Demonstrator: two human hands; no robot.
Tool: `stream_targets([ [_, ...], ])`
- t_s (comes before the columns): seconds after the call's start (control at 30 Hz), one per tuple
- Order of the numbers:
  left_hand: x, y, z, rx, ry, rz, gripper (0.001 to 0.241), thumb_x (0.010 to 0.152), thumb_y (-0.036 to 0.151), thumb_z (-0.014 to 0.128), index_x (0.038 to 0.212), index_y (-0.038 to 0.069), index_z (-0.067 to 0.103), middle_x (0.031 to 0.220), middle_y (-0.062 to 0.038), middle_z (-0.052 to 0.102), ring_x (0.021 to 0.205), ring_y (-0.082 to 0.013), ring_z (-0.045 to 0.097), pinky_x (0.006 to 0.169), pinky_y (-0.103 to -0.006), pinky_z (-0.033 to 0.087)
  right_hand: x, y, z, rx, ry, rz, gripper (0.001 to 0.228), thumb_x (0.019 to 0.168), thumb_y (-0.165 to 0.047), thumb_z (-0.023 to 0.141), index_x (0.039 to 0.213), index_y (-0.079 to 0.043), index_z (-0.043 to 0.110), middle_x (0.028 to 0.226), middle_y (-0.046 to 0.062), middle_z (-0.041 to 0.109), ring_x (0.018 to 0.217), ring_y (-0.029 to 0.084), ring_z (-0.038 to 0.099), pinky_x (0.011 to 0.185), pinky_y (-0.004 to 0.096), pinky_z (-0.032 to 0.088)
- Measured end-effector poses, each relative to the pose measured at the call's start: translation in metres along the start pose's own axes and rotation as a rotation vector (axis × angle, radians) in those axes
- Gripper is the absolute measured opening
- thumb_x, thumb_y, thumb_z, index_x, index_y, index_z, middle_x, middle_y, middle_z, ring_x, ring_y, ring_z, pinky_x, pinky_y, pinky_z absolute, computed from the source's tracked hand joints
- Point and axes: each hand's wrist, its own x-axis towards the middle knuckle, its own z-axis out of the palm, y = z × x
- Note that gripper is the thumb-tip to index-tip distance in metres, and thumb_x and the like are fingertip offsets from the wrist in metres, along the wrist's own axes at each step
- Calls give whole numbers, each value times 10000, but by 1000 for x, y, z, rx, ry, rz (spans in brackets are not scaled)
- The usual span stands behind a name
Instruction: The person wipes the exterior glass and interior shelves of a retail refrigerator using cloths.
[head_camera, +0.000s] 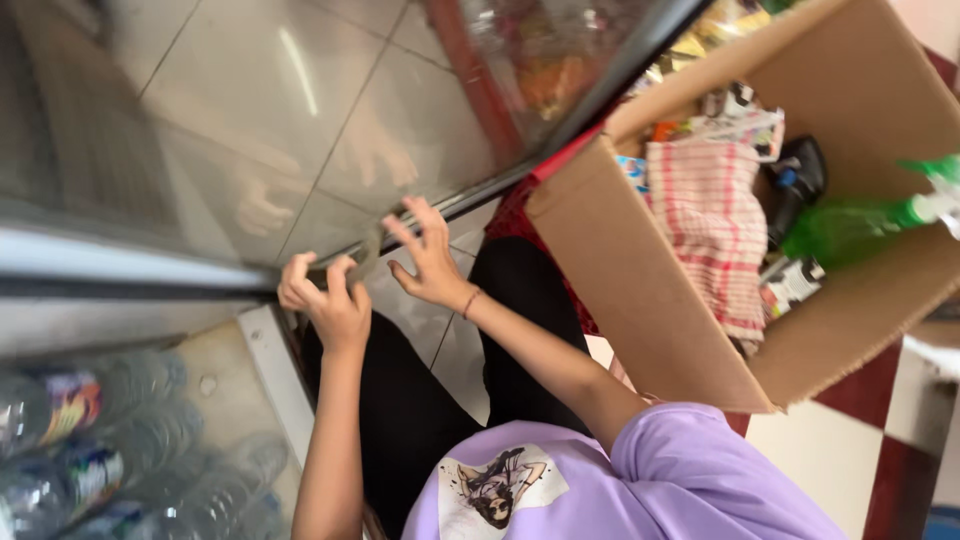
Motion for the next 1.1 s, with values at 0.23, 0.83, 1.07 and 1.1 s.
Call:
stream_targets([
  [0.23, 66, 93, -61, -784, -545, -218, 345, 758, -104, 665, 1063, 56, 646, 1005, -50, 685, 971, -199, 643, 910, -339, 494, -24, -27, -109, 789, -107, 454, 706, 916, -80, 652, 1581, -44, 418, 1212, 103, 720, 1144, 172, 695, 1078, 326, 517],
  [0.83, 174, 258, -51, -1566, -1348, -329, 413, 925, -38, 666, 1258, 94, 461, 1106, -70, 689, 1032, -94, 624, 928, -251, 492, -42, -101, -451, 65, 186, 515, 328, 902, -21, 784, 1213, 2, 682, 1157, 76, 701, 1049, 118, 667, 922, 282, 567],
  [1.07, 137, 267, -10, -1393, -1148, -357, 334, 946, 15, 648, 1221, 84, 472, 1166, -97, 684, 1087, -123, 611, 964, -274, 477, 7, -11, -451, -60, -8, 558, 429, 905, -25, 783, 1312, -35, 648, 1089, 88, 717, 925, 127, 654, 776, 262, 559],
  [1.1, 134, 267, -8, -1394, -1155, -351, 334, 946, 15, 648, 1221, 84, 472, 1166, -97, 684, 1087, -123, 611, 964, -274, 477, 6, 0, -448, -62, -2, 562, 429, 905, -25, 783, 1312, -35, 648, 1089, 88, 717, 925, 128, 654, 776, 262, 559],
])
